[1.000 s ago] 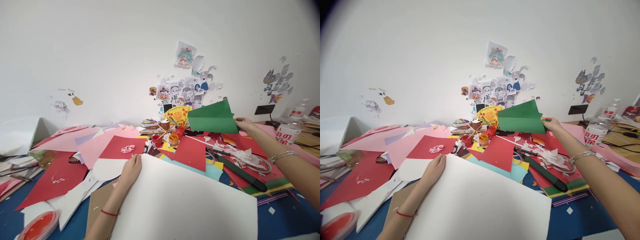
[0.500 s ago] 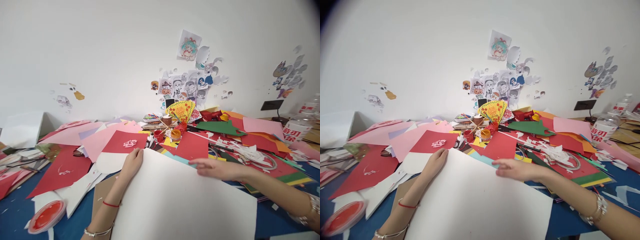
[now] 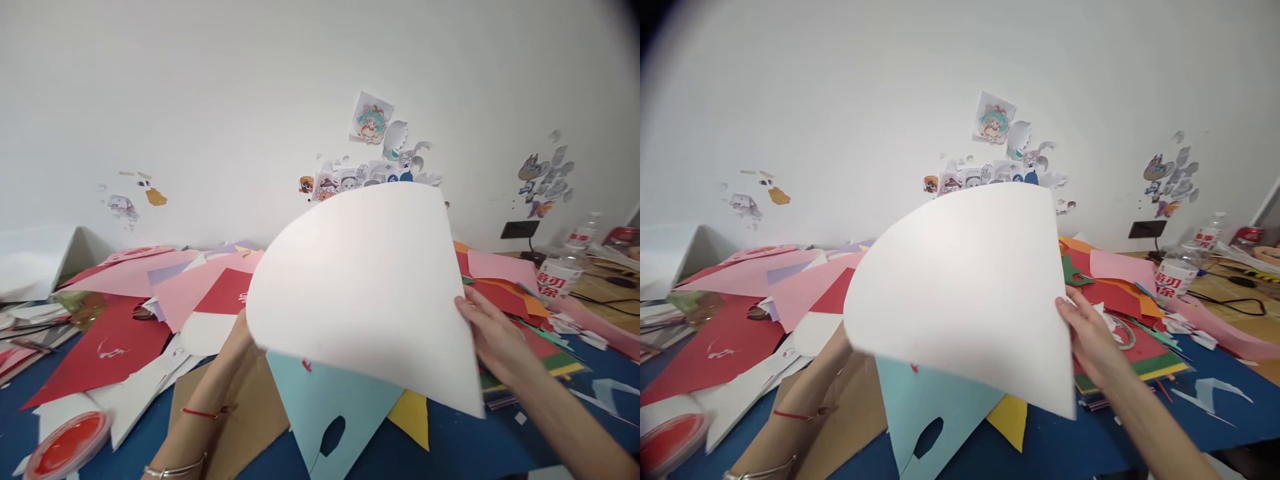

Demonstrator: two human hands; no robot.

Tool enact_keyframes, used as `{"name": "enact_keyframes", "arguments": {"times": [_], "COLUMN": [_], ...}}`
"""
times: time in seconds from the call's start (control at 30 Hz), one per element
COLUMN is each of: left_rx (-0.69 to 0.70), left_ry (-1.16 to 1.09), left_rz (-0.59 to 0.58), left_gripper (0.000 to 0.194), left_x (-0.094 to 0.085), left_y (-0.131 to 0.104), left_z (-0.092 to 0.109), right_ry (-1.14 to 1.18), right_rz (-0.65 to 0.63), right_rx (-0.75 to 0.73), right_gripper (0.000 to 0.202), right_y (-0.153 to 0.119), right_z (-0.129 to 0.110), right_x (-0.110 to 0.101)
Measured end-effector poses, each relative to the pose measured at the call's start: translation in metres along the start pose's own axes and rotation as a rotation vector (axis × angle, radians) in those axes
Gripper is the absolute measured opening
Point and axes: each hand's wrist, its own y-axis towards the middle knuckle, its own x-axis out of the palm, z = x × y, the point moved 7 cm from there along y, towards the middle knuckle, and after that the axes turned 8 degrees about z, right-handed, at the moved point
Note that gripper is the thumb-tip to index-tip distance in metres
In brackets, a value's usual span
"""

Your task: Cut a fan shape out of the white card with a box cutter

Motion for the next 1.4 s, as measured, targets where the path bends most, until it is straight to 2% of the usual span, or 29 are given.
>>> {"name": "enact_keyframes", "arguments": {"times": [0.1,0.17,0.23,0.27,0.3,0.33,0.4,0.43,0.47,0.5,0.57,0.6,0.63,0.67,0.7,0.73,0.77,0.83,0.87,0.93,0.97,1.03,1.1,1.13,1.17,1.2,1.23,1.3,1.4], "left_rx": [-0.004,0.091,0.337,0.515,0.719,0.933,1.309,1.43,1.48,1.509,1.508,1.478,1.384,1.224,1.018,0.785,0.66,0.515,0.483,0.505,0.571,0.814,1.194,1.337,1.441,1.469,1.439,1.252,0.82], "left_ry": [-0.089,-0.138,-0.057,0.035,0.151,0.274,0.485,0.576,0.657,0.706,0.782,0.818,0.867,0.94,1.018,1.079,1.097,1.103,1.099,1.085,1.072,1.036,0.997,0.974,0.956,0.943,0.929,0.917,0.831], "left_rz": [-0.075,0.073,0.312,0.374,0.368,0.251,-0.173,-0.349,-0.477,-0.551,-0.62,-0.612,-0.548,-0.444,-0.307,-0.121,0.01,0.176,0.218,0.251,0.237,0.13,-0.194,-0.366,-0.531,-0.611,-0.607,-0.432,-0.095], "left_gripper": [0.034,0.041,0.038,0.035,0.034,0.037,0.048,0.05,0.052,0.053,0.055,0.052,0.051,0.048,0.047,0.046,0.049,0.055,0.057,0.06,0.061,0.063,0.059,0.057,0.056,0.056,0.055,0.054,0.065], "left_x": [0.017,0.013,0.005,0.009,0.021,0.044,0.102,0.126,0.145,0.159,0.172,0.17,0.162,0.147,0.124,0.092,0.064,0.019,0.005,-0.002,0.005,0.037,0.084,0.103,0.116,0.123,0.124,0.111,0.062], "left_y": [-0.004,-0.009,-0.028,-0.045,-0.066,-0.09,-0.142,-0.164,-0.176,-0.18,-0.165,-0.145,-0.116,-0.079,-0.039,0.0,0.027,0.061,0.068,0.061,0.047,0.003,-0.058,-0.085,-0.106,-0.115,-0.112,-0.078,-0.014], "left_z": [0.001,0.011,0.035,0.053,0.072,0.09,0.11,0.113,0.114,0.115,0.118,0.119,0.121,0.122,0.122,0.122,0.125,0.132,0.137,0.148,0.154,0.163,0.159,0.152,0.142,0.136,0.134,0.139,0.156], "right_ry": [0.166,0.23,0.259,0.261,0.262,0.265,0.294,0.32,0.348,0.372,0.394,0.391,0.379,0.367,0.357,0.35,0.346,0.352,0.353,0.357,0.362,0.379,0.39,0.389,0.385,0.379,0.372,0.354,0.293], "right_rz": [-0.025,-0.018,0.009,0.018,0.021,0.016,0.003,0.003,0.009,0.014,0.032,0.038,0.05,0.067,0.089,0.105,0.11,0.1,0.085,0.058,0.048,0.029,0.026,0.023,0.017,0.005,-0.011,-0.051,-0.115], "right_rx": [-0.026,-0.02,-0.005,0.01,0.026,0.037,0.05,0.055,0.061,0.069,0.097,0.115,0.136,0.157,0.175,0.187,0.19,0.177,0.169,0.153,0.148,0.154,0.173,0.183,0.187,0.187,0.185,0.172,0.148], "right_gripper": [0.06,0.066,0.07,0.072,0.073,0.075,0.079,0.08,0.082,0.084,0.086,0.087,0.089,0.091,0.094,0.096,0.097,0.094,0.091,0.086,0.085,0.085,0.087,0.089,0.09,0.09,0.09,0.087,0.08], "right_y": [-0.012,-0.023,-0.035,-0.041,-0.048,-0.055,-0.069,-0.076,-0.082,-0.088,-0.096,-0.099,-0.101,-0.101,-0.102,-0.101,-0.101,-0.099,-0.098,-0.097,-0.098,-0.1,-0.104,-0.106,-0.108,-0.109,-0.109,-0.105,-0.089], "right_z": [0.018,0.032,0.045,0.052,0.057,0.062,0.069,0.071,0.073,0.074,0.075,0.075,0.075,0.076,0.076,0.075,0.074,0.07,0.068,0.065,0.064,0.065,0.068,0.07,0.071,0.071,0.07,0.066,0.054], "right_x": [0.015,0.023,0.03,0.033,0.037,0.042,0.05,0.052,0.053,0.053,0.047,0.042,0.037,0.03,0.023,0.017,0.012,0.007,0.006,0.008,0.01,0.015,0.02,0.021,0.022,0.022,0.021,0.016,0.005]}}
